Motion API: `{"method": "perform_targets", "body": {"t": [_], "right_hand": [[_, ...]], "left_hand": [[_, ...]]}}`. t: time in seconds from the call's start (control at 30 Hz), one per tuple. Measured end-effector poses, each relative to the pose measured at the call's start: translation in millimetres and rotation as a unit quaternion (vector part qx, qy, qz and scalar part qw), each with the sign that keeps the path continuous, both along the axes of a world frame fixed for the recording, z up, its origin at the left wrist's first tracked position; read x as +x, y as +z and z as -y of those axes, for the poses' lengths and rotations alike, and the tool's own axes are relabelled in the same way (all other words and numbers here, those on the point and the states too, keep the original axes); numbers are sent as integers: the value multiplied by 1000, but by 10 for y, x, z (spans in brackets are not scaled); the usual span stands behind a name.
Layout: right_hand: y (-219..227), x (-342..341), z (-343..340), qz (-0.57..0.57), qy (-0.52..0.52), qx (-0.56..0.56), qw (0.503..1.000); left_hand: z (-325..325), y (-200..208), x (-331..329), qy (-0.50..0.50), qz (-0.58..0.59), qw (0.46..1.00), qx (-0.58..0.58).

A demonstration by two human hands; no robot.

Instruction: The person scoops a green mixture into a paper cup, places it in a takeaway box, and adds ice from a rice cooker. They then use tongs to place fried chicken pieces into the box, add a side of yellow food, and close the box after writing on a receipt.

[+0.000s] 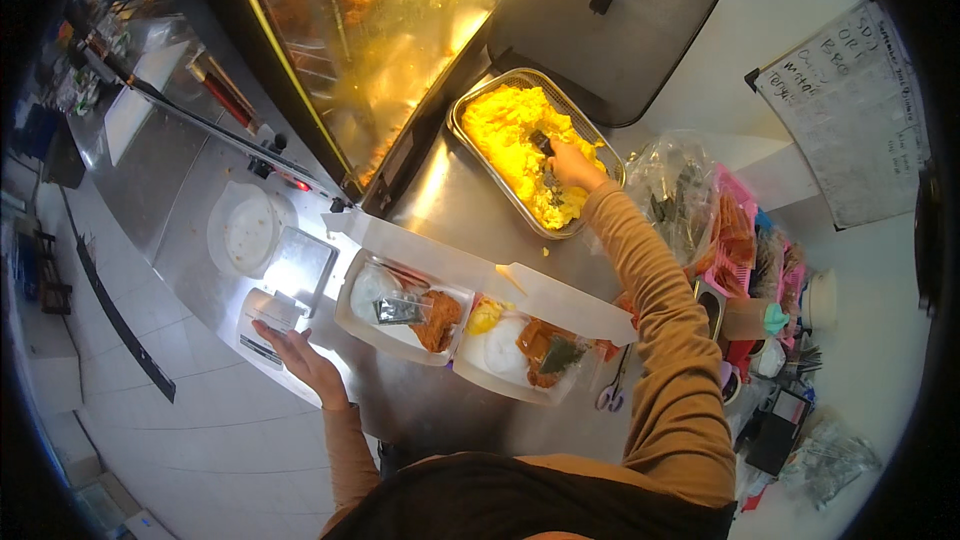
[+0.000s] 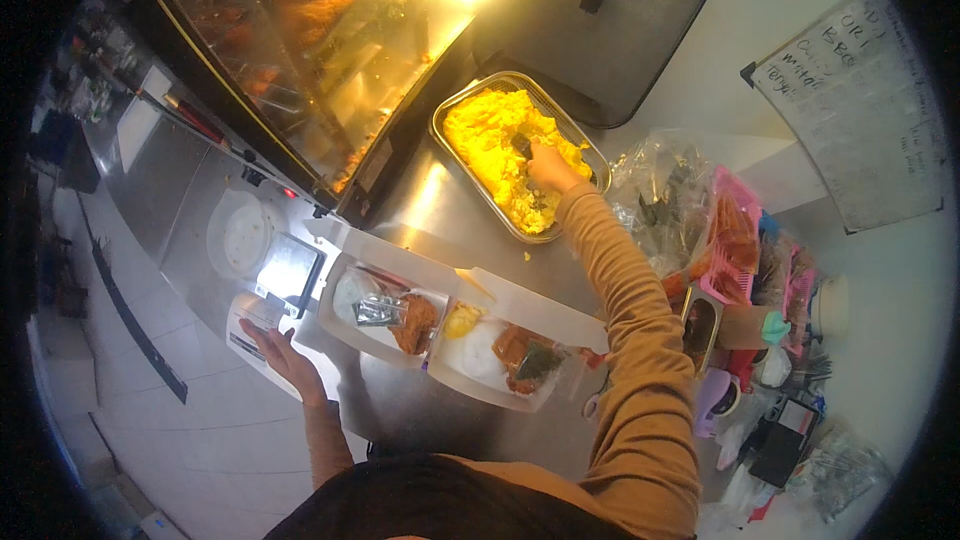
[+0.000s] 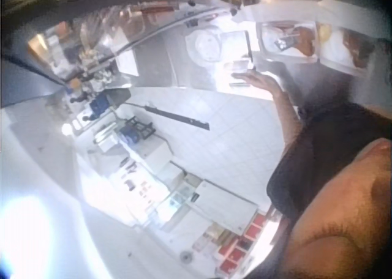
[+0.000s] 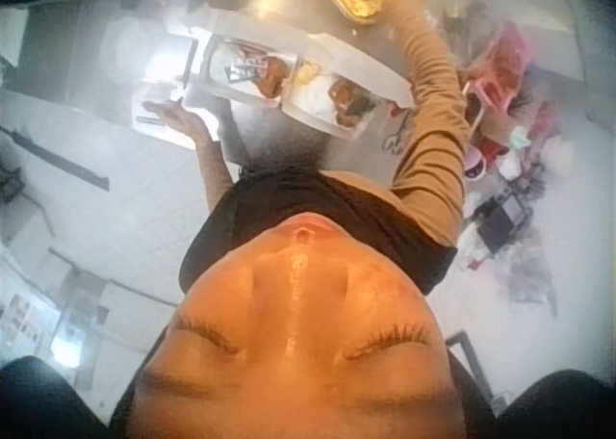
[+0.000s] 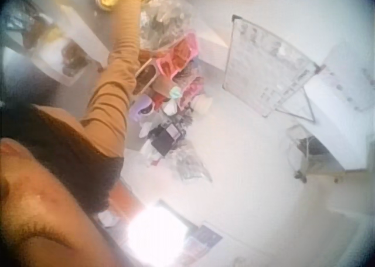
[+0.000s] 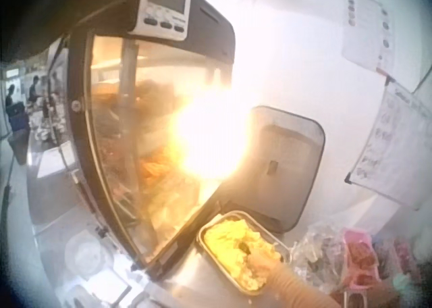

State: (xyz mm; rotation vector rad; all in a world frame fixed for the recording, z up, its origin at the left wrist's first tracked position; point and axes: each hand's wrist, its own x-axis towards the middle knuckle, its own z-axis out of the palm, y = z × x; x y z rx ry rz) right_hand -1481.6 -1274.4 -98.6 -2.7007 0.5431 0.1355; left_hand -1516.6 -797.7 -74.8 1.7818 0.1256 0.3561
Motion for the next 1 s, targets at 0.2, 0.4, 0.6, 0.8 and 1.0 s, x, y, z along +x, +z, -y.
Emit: {"method": "perform_targets", "body": {"t": [0.2, 0.4, 0.6, 0.8, 1.0], "right_hand": [[137, -267, 68, -46, -108, 301, 946], [96, -444, 114, -94, -51, 345, 933], [243, -532, -134, -154, -108, 571, 799], [348, -607, -215, -88, -125, 674, 722], [851, -857, -397, -30, -86, 713, 696]], "left_hand": [[-210, -49, -2, 43, -14, 999, -7], [-46, -96, 58, 25, -22, 999, -33], [353, -142, 313, -35, 50, 995, 80], [491, -346, 583, -96, -129, 957, 241], [562, -505, 633, -42, -56, 898, 435]]}}
